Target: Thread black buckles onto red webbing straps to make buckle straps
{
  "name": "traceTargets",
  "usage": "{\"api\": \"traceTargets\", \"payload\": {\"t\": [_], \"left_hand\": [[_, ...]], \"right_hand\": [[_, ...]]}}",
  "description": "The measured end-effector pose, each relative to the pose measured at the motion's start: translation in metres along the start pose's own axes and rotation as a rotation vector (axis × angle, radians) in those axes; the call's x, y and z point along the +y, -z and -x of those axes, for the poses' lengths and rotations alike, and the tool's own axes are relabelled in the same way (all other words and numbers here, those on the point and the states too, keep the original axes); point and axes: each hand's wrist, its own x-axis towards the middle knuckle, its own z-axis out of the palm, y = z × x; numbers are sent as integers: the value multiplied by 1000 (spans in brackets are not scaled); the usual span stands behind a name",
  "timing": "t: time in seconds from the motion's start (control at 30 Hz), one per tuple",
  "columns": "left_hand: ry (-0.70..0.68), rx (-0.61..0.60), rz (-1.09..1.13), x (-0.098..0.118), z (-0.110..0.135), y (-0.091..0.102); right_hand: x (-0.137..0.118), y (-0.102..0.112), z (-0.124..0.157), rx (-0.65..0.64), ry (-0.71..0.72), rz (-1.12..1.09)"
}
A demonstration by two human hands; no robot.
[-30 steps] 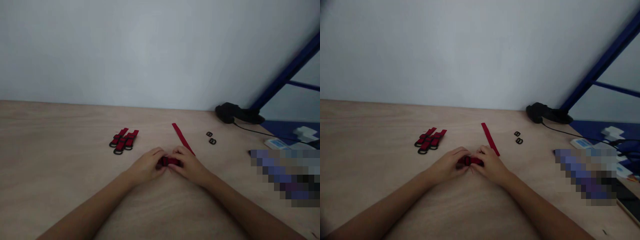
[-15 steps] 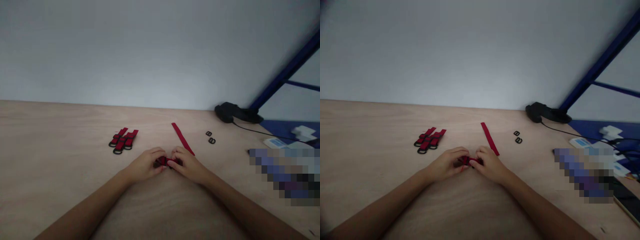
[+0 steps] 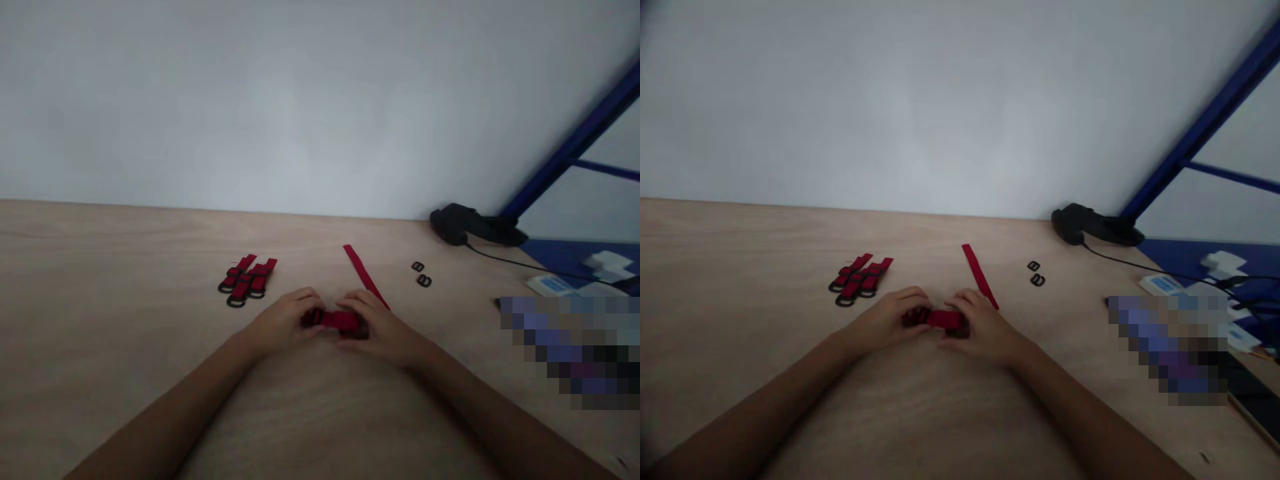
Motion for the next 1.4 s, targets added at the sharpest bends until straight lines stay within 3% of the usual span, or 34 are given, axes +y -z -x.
{"api": "traceTargets", "payload": {"t": [0.13, 0.3, 0.4, 0.7, 1.03, 1.23, 1.33, 1.4], "left_hand": [[54, 27, -18, 0, 1, 2], [43, -46, -34, -1, 2, 7], [69, -67, -61, -5, 4, 10], [156, -85, -104, -12, 8, 17], [161, -97, -82, -7, 8, 19], [188, -93, -60, -1, 9, 19], [246, -86, -63, -2, 9, 18], [249, -85, -92, -2, 9, 18]], "right_hand": [[1, -1, 1, 57, 20, 44], [-3, 12, 3, -3, 30, -81], [-4, 16, 4, -7, -28, -54], [4, 25, 3, 157, -306, 189], [15, 29, 4, 234, -415, -213], [20, 35, 1, 345, -543, -311], [23, 39, 1, 381, -513, -241], [25, 42, 2, 379, -501, -51]]}}
